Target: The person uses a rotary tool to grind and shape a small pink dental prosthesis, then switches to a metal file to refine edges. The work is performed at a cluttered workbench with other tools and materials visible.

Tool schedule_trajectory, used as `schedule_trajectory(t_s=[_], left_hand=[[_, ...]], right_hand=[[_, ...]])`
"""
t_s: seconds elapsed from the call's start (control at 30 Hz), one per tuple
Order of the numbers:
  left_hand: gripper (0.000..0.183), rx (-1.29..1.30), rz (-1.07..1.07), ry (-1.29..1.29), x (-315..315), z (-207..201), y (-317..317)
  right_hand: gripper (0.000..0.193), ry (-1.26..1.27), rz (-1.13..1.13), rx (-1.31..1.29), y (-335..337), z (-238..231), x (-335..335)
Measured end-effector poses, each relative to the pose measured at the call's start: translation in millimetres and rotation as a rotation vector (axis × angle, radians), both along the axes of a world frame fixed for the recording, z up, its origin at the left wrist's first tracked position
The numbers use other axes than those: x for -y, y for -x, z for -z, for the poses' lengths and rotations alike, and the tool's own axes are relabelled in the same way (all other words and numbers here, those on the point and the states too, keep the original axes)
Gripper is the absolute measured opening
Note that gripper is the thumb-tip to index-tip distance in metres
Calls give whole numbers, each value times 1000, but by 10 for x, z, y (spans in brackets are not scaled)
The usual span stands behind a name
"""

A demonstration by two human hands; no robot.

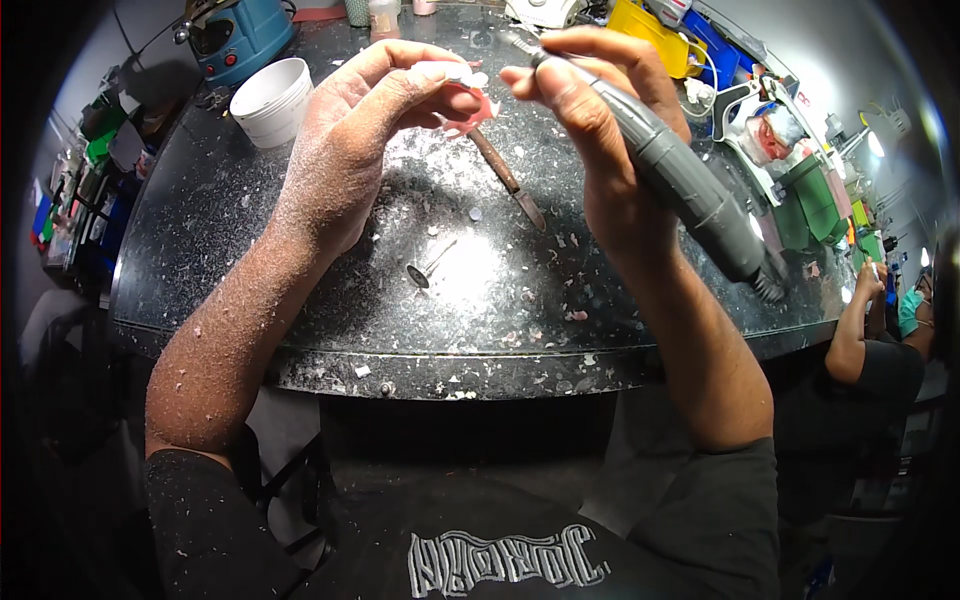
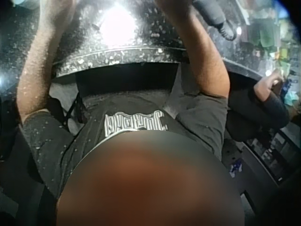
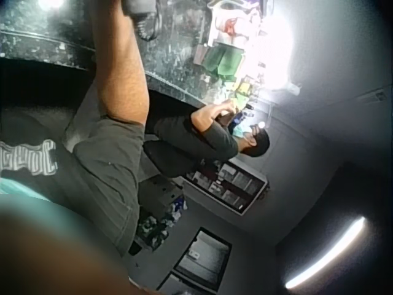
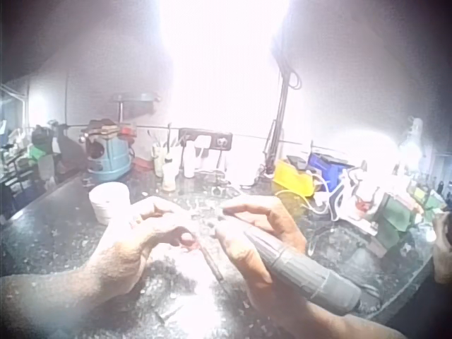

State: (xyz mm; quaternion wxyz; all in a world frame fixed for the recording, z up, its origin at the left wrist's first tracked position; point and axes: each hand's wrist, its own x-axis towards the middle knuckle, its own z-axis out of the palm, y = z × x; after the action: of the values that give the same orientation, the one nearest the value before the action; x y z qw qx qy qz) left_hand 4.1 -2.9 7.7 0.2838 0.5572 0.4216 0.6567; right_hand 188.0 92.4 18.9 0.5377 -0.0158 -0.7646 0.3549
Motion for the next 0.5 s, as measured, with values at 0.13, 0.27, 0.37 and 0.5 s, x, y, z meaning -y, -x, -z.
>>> schedule_trajectory(t_s=[0.13, 0.27, 0.37, 0.5], left_hand=[[35, 37, 34, -7, 18, -22, -48], [34, 1, 44, -14, 26, -16, -28], [35, -60, 24, -7, 33, -20, -26], [36, -107, 1, 39, 24, -10, -31]], right_hand=[[28, -74, 111, 74, -19, -12, -32], [34, 74, -57, 93, -7, 20, 23], [37, 21, -56, 63, -45, 31, -20], [36, -35, 5, 59, -51, 19, -43]])
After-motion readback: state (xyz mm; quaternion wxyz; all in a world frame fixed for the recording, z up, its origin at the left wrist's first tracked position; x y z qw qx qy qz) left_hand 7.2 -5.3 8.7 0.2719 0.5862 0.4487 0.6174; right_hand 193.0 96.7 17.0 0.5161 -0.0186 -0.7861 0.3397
